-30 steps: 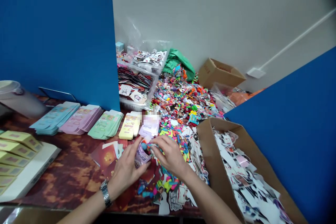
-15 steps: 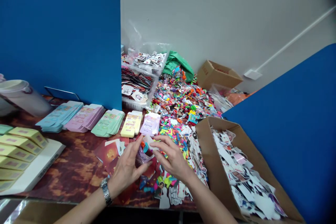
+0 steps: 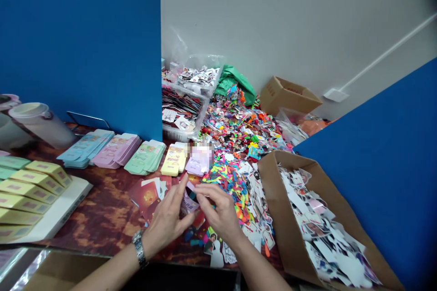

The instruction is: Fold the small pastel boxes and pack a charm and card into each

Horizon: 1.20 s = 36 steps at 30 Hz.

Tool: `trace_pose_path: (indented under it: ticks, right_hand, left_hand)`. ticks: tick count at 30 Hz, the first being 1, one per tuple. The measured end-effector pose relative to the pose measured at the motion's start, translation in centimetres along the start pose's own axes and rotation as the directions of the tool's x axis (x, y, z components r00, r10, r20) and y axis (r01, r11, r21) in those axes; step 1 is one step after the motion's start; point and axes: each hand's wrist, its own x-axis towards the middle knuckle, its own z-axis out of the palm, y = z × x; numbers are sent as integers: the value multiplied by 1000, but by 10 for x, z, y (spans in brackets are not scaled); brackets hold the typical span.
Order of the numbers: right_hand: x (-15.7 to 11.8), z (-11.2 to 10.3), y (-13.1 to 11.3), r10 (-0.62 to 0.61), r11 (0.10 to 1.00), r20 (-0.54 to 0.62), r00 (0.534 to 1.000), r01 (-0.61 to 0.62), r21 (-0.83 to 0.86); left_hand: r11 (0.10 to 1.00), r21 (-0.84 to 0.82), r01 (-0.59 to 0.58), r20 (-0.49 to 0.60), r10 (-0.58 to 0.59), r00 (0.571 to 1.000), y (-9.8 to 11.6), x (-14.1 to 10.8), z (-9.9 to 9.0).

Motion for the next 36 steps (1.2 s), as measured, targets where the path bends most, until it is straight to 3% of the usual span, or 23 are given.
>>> trace_pose_path:
  ticks: [5,10,13,18,26,28,31,36]
  right_hand:
    - [5,1,-4,125,991,-7,992,-125,-49]
    - [-2,7,-6,35,991,10,999,-33,-129]
    - [-11,14,-4,10,993,-40,999,-15,-113]
    - [-28,31,5,13,996,-110,994,-22,-85]
    - [-34,46,11,51,999,-3,999,-51,20]
    - [-31,45,11,24,999,77,997,-27,36]
    - [-20,45,22,18,1000,165,986,-19,4]
    - [30,39,75,38,962,95,995,-11,-272]
  left_hand:
    - [997,65,44,24,-45,999,0,-2,1]
    - [966,257,-2,-6,4,1000,1,-3,3]
    - [946,323,-24,-8,27,1000,0,-3,3]
    - [938,348,1,22,-9,1000,-2,-4,1]
    - [975,219,35,69,-51,996,1,-11,-11]
    - [972,234,30,72,-48,996,-5,-19,-19]
    - [905,422,60,20,-75,997,-28,-35,-45]
    - [587,766,262,-211,-155,965,-78,-67,-114]
